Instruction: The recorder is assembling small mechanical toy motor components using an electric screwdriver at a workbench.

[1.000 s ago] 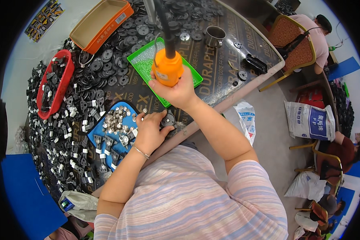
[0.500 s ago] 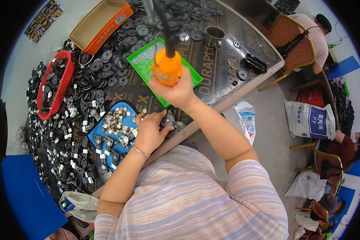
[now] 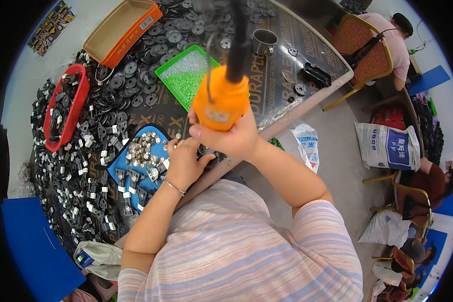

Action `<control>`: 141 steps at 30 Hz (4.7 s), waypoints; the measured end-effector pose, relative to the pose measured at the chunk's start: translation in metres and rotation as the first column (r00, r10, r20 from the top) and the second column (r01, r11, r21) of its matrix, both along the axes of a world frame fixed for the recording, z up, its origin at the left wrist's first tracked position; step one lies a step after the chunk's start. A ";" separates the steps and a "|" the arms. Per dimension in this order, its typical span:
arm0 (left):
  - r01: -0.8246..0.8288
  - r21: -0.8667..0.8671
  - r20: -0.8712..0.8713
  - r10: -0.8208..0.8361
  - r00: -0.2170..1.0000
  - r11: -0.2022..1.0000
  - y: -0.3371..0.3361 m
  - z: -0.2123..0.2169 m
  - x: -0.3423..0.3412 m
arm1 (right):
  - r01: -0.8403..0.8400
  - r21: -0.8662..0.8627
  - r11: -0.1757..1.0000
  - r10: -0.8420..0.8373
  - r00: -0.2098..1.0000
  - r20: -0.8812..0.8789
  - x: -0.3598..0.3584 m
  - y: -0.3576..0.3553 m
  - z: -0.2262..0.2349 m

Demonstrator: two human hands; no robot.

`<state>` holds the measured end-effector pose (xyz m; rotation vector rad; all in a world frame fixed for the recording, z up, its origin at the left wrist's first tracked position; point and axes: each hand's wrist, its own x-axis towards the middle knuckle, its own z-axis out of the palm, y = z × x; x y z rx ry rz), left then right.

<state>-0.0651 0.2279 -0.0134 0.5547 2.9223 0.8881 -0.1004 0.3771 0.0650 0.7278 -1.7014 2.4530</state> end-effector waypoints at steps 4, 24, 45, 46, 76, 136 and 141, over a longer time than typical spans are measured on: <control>-0.003 -0.029 0.037 0.004 0.999 1.000 0.001 0.003 0.000 | -0.043 0.058 0.997 0.041 0.999 0.036 0.006 0.000 -0.004; -0.002 0.015 -0.066 0.003 0.998 1.000 0.000 -0.006 0.001 | -0.067 0.130 0.989 0.079 0.993 -0.091 0.005 -0.010 -0.010; -0.020 -0.033 0.016 0.021 1.000 0.999 0.002 0.003 0.006 | 0.240 0.029 0.970 -0.234 0.963 -0.136 -0.057 0.015 -0.020; -0.020 -0.034 0.015 0.021 1.000 0.999 0.002 0.002 0.006 | 0.271 0.022 0.962 -0.263 0.949 -0.175 -0.058 0.015 -0.023; -0.098 -0.048 -0.126 0.092 0.988 0.994 -0.037 0.019 0.013 | 0.161 0.004 0.987 -0.161 0.985 -0.064 -0.053 -0.006 -0.033; 0.390 0.239 -0.065 -0.386 0.920 0.889 -0.113 0.030 0.000 | 0.095 -0.260 0.961 -0.126 0.987 -0.103 -0.033 0.011 -0.017; 0.396 0.086 -0.096 -0.388 0.917 0.914 -0.123 0.019 0.006 | 0.109 -0.252 0.962 -0.130 0.989 -0.070 -0.026 0.003 -0.015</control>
